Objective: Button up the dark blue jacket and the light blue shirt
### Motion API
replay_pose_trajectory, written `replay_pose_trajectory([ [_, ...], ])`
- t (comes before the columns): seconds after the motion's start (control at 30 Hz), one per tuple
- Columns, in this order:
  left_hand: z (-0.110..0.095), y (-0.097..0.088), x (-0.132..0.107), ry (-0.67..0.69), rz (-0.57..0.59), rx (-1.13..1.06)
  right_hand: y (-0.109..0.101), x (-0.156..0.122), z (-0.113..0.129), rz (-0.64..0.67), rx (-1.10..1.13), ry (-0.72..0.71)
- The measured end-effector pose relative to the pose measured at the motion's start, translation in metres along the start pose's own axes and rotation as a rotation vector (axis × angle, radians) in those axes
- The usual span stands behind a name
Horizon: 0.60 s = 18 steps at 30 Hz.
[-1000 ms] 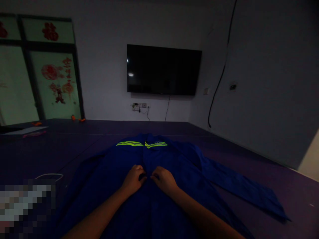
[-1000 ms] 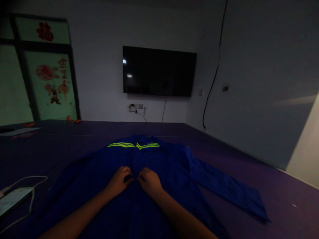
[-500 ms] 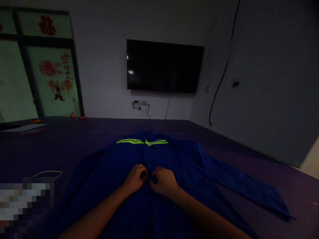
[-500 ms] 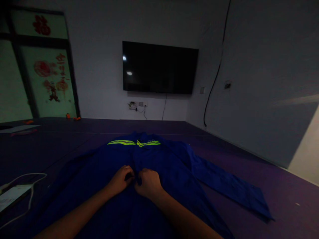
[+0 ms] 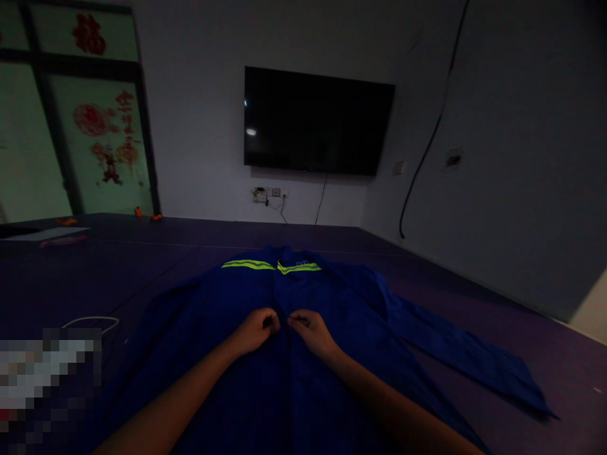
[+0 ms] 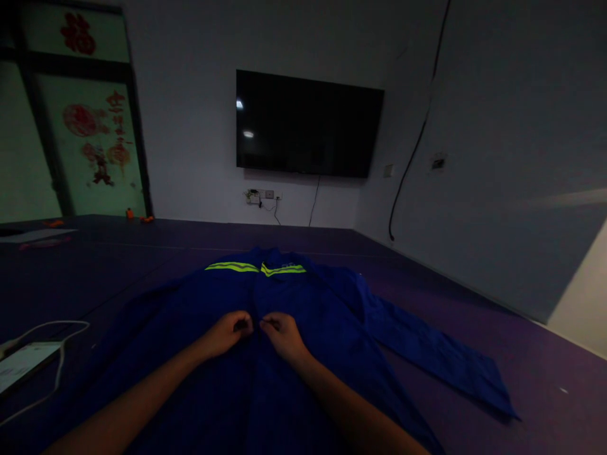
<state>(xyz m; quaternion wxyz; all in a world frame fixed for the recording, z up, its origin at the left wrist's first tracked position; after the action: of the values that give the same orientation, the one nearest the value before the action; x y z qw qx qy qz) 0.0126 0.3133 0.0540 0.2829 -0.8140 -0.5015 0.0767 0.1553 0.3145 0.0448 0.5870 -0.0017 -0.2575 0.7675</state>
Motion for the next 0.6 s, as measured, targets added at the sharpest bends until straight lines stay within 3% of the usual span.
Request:
replay_pose_trajectory([
  [0.37,-0.0079,0.0038,-0.0039,0.000,-0.001,0.053,0.0039,0.0014,-0.0066,0.122,0.028,0.061],
  [0.6,-0.0069,0.0056,-0.0052,-0.028,-0.078,0.056,0.0061,0.0006,-0.0013,0.111,-0.040,-0.027],
])
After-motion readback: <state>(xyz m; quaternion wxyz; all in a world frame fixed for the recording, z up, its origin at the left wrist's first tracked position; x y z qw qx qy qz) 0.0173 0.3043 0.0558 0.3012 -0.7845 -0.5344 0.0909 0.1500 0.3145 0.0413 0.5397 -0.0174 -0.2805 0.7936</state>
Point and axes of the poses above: each hand's wrist, its own x-axis towards the middle knuckle, its own y-axis out of the palm, z = x × y, the point moved 5 cm from there along x, towards the middle knuckle, and after that the axes turned 7 degrees about z, right-handed, at the moved point
